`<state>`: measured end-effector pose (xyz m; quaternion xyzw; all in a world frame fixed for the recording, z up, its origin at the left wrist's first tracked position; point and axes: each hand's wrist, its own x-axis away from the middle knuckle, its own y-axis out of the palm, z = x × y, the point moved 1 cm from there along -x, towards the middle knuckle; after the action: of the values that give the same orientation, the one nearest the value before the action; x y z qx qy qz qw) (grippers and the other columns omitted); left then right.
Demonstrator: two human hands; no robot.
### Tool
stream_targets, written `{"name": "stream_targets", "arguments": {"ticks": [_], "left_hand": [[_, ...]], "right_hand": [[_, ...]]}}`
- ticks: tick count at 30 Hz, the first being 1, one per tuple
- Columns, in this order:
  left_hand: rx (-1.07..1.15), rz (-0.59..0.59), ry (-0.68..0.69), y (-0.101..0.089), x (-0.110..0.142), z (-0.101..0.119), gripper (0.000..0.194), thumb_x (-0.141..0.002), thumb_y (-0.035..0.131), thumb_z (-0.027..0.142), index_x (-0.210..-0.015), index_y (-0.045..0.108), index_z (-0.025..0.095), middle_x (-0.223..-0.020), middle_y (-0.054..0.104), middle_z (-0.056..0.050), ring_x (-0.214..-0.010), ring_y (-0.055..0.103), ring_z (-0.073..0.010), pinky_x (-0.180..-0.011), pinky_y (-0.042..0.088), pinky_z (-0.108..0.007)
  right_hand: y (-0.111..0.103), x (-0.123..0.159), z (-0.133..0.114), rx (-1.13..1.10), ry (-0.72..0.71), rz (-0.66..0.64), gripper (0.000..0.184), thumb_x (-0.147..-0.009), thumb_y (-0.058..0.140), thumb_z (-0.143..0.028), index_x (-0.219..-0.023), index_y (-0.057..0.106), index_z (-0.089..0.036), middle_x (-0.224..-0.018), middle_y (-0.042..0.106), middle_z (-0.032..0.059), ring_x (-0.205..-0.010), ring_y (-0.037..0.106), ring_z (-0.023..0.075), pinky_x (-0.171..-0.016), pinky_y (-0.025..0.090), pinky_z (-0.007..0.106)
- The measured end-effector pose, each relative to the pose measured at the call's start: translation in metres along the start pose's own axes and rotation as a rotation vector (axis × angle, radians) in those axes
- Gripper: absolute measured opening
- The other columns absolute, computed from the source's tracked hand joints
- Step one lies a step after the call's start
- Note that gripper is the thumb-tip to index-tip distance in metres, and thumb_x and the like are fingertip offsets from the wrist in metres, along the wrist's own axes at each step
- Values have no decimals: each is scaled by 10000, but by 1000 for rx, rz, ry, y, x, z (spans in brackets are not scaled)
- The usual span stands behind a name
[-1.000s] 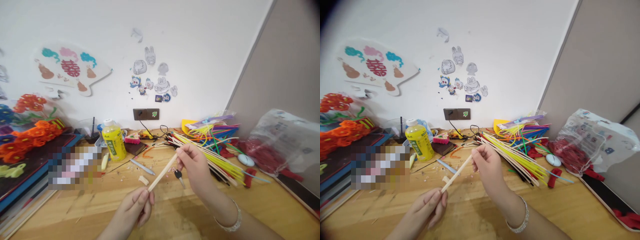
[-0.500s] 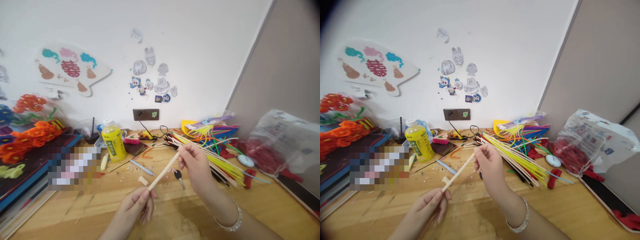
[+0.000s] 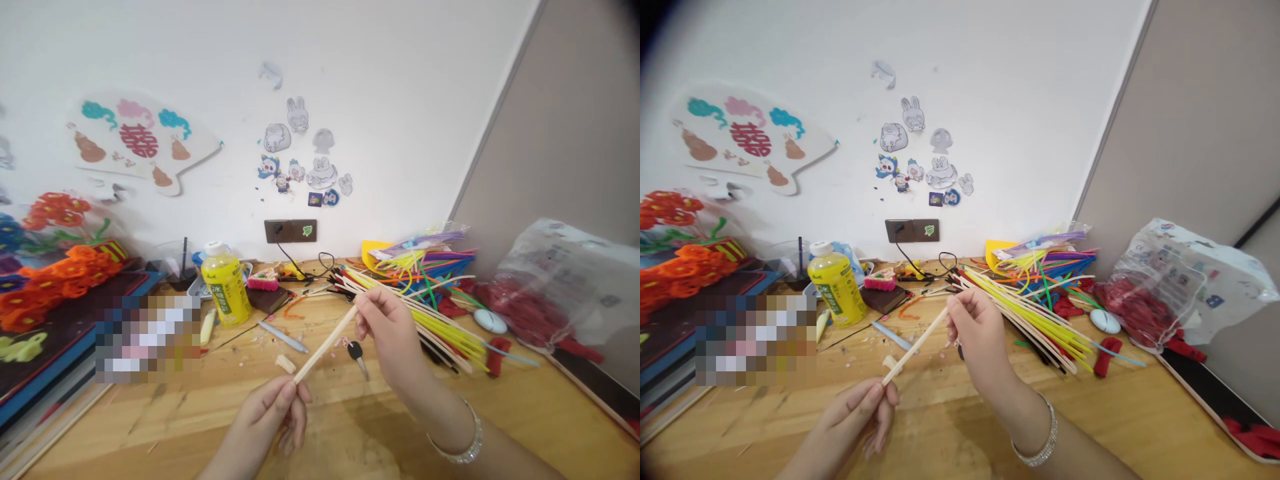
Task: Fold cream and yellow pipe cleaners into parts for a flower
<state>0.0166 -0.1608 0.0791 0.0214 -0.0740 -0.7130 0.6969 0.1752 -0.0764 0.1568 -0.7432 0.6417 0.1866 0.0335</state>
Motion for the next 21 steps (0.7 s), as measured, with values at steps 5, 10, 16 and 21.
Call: {"name": "stream_targets", "arguments": {"ticks": [5, 10, 16, 21], "left_hand": [[-26, 31, -22, 3, 2, 1, 463, -663, 564, 630, -624, 564, 169, -341, 533, 45, -291, 364, -64, -349, 273, -178], [-49, 48, -42, 3, 2, 2, 488, -634, 573, 649, -620, 581, 162, -318, 527, 46, -272, 365, -60, -336, 266, -172], [28, 100, 1, -1, -1, 2, 438, -629, 638, 583, -670, 621, 148, -370, 538, 49, -306, 424, -69, -355, 311, -182], [197, 79, -57, -3, -7, -5, 440, -608, 663, 574, -711, 598, 152, -440, 583, 34, -321, 455, -73, -337, 324, -176]], "right_hand": [[0, 1, 0, -4, -1, 5, 187, -760, 568, -282, -625, 497, -175, -503, 488, -60, -415, 445, 62, -404, 371, 175], [0, 1, -1, -29, 15, 13, 168, -755, 573, -277, -639, 506, -176, -501, 491, -62, -413, 446, 63, -403, 370, 174], [-1, 0, -1, -67, 30, 23, 169, -740, 589, -290, -646, 508, -176, -495, 487, -62, -402, 435, 64, -388, 362, 175], [-1, -1, 0, -19, 12, -1, 170, -756, 568, -273, -633, 504, -174, -505, 491, -58, -406, 439, 62, -389, 363, 173]]}}
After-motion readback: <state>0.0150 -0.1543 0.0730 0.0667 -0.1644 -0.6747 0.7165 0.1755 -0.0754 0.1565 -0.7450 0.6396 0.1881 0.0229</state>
